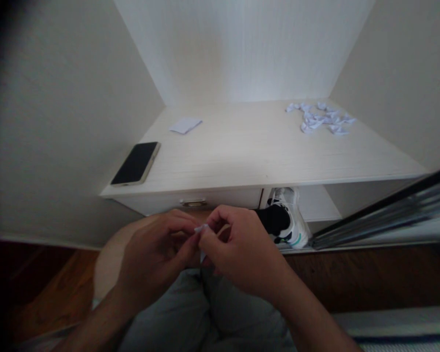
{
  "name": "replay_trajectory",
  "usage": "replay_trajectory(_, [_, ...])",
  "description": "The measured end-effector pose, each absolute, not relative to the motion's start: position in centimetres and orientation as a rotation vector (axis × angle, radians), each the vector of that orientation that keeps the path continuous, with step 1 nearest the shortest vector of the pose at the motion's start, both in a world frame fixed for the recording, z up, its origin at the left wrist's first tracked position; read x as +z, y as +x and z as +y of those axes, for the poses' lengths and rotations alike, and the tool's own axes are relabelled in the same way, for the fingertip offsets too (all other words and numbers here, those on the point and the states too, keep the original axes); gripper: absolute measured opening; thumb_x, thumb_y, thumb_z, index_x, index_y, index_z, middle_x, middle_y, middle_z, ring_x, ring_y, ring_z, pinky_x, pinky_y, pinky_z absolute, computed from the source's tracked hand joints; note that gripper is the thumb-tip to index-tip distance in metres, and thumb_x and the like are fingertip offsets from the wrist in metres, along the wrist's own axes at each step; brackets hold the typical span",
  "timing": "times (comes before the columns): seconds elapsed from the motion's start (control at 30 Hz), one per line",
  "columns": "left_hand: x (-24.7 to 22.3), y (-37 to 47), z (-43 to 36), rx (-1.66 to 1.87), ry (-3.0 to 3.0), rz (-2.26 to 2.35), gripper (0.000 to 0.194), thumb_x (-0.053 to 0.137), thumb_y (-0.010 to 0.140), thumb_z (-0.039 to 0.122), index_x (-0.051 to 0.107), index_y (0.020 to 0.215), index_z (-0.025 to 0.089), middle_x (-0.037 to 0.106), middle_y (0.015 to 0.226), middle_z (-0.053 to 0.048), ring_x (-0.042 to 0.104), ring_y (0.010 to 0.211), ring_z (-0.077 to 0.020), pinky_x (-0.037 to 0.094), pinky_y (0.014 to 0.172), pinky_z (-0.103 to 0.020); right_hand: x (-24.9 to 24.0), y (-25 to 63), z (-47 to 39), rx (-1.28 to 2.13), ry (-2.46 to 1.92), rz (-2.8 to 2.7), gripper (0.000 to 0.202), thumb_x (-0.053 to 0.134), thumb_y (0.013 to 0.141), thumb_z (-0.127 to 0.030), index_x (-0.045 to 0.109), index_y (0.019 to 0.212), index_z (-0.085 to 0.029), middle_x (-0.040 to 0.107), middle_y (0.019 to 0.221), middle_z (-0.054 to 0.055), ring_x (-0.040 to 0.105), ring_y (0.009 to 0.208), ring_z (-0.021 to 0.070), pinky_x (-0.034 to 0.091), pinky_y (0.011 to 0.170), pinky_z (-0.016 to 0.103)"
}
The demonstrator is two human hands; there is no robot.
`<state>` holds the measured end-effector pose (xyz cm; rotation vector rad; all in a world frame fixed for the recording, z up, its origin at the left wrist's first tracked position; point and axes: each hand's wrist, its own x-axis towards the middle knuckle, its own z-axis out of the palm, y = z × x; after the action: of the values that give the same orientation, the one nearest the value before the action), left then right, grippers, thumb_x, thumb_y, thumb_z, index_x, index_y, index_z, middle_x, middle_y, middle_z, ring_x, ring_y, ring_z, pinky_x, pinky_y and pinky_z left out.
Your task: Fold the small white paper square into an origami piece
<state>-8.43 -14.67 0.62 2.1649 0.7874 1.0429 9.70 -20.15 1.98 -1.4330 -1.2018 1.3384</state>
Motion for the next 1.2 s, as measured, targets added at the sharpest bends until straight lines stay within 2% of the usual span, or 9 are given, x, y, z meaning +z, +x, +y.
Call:
replay_trajectory(0.2, [0.8,-8.3,-14.6,1.07,2.327,0.688,0.011,0.075,0.088,0.009,0.071,0.09,0.019,0.078,0.087,-0.004,0.073,0.078,-0.0157,0.057,0.072,-0.024,2.6,9.5,-20.4,0.964,-1.631,-1.472,0.01,0.065,0.086,-0.023,0.066,0.077,-0.022,0.071,0.068,0.005,0.063,0.06,0.0174,0.037,0.049,0.027])
replay_trajectory(0.33, [0.9,-8.2,-14.9,1.019,2.195,0.683,0.012,0.078,0.085,0.009,0.074,0.089,0.019,0.078,0.09,-0.005,0.073,0.08,-0.0168,0.058,0.073,-0.025,2.9,9.5,-20.4,0.875,-1.661,-1.541,0.009,0.067,0.082,-0.016,0.064,0.076,-0.022,0.066,0.064,0.003,0.056,0.056,0.015,0.031,0.05,0.028])
replay_trajectory(0.43, [0.7,-8.3,-14.9,0.882,1.813,0.667,0.005,0.075,0.093,0.02,0.075,0.088,0.019,0.077,0.091,-0.005,0.074,0.079,-0.0177,0.06,0.069,-0.026,2.9,9.9,-20.6,0.984,-1.568,-1.528,0.006,0.067,0.086,-0.017,0.065,0.083,-0.022,0.069,0.069,0.001,0.06,0.059,0.0151,0.036,0.052,0.028])
replay_trajectory(0.5, [0.4,-8.5,-14.7,0.743,1.497,0.66,0.012,0.074,0.097,0.03,0.073,0.092,0.02,0.076,0.084,-0.003,0.074,0.07,-0.0165,0.061,0.062,-0.026,2.7,10.3,-20.8,1.072,-1.483,-1.531,0.004,0.068,0.089,-0.019,0.067,0.09,-0.023,0.072,0.075,0.001,0.063,0.064,0.0156,0.041,0.055,0.028])
replay_trajectory(0.6, [0.0,-8.6,-14.4,0.557,1.247,0.67,0.023,0.081,0.093,0.037,0.069,0.098,0.019,0.075,0.072,0.0,0.071,0.059,-0.0146,0.06,0.058,-0.025,2.5,11.0,-20.9,1.141,-1.431,-1.534,0.004,0.072,0.091,-0.021,0.068,0.092,-0.022,0.072,0.078,0.001,0.062,0.067,0.0153,0.045,0.058,0.028])
replay_trajectory(0.83, [-0.3,-8.7,-13.9,0.422,1.203,0.623,0.023,0.083,0.092,0.037,0.071,0.091,0.017,0.078,0.073,-0.003,0.073,0.065,-0.0144,0.059,0.065,-0.024,1.8,11.8,-20.6,1.44,-1.321,-1.336,0.023,0.084,0.086,-0.029,0.064,0.092,-0.02,0.071,0.081,0.001,0.064,0.069,0.0146,0.049,0.06,0.026])
replay_trajectory(0.93, [-0.4,-8.8,-13.7,0.392,1.199,0.589,0.021,0.083,0.092,0.035,0.072,0.092,0.017,0.078,0.075,-0.002,0.074,0.065,-0.0142,0.059,0.066,-0.024,1.6,12.0,-20.5,1.522,-1.27,-1.299,0.025,0.083,0.088,-0.034,0.062,0.093,-0.02,0.071,0.079,0.001,0.067,0.07,0.0161,0.051,0.062,0.028])
replay_trajectory(1.03, [-0.6,-9.0,-13.5,0.375,1.203,0.602,0.02,0.083,0.091,0.034,0.072,0.091,0.017,0.079,0.077,-0.003,0.074,0.066,-0.0147,0.06,0.066,-0.025,1.7,11.9,-20.5,1.535,-1.263,-1.298,0.027,0.082,0.091,-0.038,0.062,0.092,-0.021,0.073,0.078,0.002,0.069,0.069,0.0168,0.051,0.062,0.028])
replay_trajectory(1.2, [-0.9,-9.4,-13.3,0.353,1.25,0.63,0.019,0.081,0.094,0.035,0.071,0.092,0.019,0.076,0.073,0.0,0.073,0.065,-0.0138,0.059,0.066,-0.024,1.8,11.7,-20.5,1.452,-1.314,-1.342,0.03,0.086,0.088,-0.04,0.064,0.089,-0.021,0.071,0.074,0.001,0.065,0.065,0.0151,0.047,0.056,0.025])
